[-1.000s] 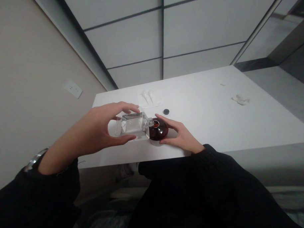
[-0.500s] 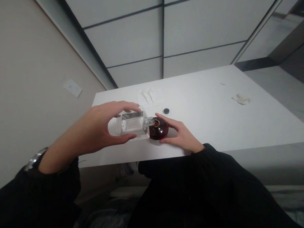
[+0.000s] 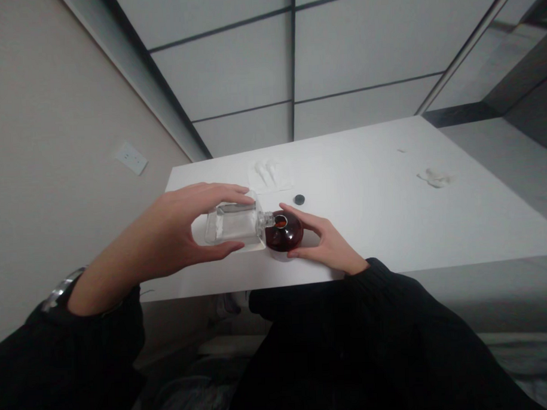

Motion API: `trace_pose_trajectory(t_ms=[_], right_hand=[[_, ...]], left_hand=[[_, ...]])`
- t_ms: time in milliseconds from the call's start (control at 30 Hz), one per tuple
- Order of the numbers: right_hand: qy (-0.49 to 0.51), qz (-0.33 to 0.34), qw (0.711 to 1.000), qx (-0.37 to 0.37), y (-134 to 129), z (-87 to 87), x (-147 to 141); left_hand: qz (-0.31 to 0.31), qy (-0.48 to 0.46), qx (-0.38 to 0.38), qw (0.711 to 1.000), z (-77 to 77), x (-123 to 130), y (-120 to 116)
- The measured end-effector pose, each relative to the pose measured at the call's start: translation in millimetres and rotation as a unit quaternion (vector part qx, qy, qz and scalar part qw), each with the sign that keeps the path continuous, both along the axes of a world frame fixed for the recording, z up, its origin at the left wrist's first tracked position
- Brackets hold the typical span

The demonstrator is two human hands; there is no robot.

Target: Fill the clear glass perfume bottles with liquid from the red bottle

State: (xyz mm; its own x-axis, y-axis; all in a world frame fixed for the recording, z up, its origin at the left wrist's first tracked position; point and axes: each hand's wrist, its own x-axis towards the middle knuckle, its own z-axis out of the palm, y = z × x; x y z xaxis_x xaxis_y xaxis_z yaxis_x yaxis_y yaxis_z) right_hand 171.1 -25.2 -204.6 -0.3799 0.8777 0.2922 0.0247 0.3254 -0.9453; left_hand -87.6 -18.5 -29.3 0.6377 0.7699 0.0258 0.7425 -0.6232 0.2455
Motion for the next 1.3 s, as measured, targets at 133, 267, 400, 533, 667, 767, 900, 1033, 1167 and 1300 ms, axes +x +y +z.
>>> trace_pose_trajectory(t_ms=[133,267,400,533,667,767,900,1033,1167,1300], right_hand=[[0.004,0.003,1.0,0.006,0,-0.6,0],[0.006,0.0,1.0,0.01,0,-1.3,0],[0.008,0.001,1.0,0.006,-1,-1.4,0],[0.004,0.0,1.0,-0.001,-1,-0.5,0],[0.005,0.002,1.0,-0.002,-1,1.7,0],[0.005,0.004,1.0,-0.004,-1,3.2,0],[0.002,0.004,1.0,-0.004,-1,3.4,0],[-0.006,0.002,1.0,0.006,1,1.3,1],[-0.007,0.006,1.0,0.013,3,-1.2,1],[-0.004,0.006,1.0,0.019,4,-2.0,1]], left_hand=[[0.01,-0.012,-0.015,1.0,0.5,1,-1],[0.014,-0.009,-0.015,1.0,1.0,3,-1],[0.017,0.001,-0.016,1.0,1.1,4,-1],[0.018,0.006,-0.013,1.0,2.2,4,-1],[0.013,0.006,-0.013,1.0,3.6,5,-1],[0.012,0.003,-0.018,1.0,3.9,6,-1],[0.007,0.001,-0.007,1.0,3.4,6,0],[0.0,0.003,0.003,1.0,0.6,3,2],[-0.018,-0.015,0.027,0.999,-6.2,-2,6],[-0.026,-0.026,0.039,0.999,-10.0,-5,7]])
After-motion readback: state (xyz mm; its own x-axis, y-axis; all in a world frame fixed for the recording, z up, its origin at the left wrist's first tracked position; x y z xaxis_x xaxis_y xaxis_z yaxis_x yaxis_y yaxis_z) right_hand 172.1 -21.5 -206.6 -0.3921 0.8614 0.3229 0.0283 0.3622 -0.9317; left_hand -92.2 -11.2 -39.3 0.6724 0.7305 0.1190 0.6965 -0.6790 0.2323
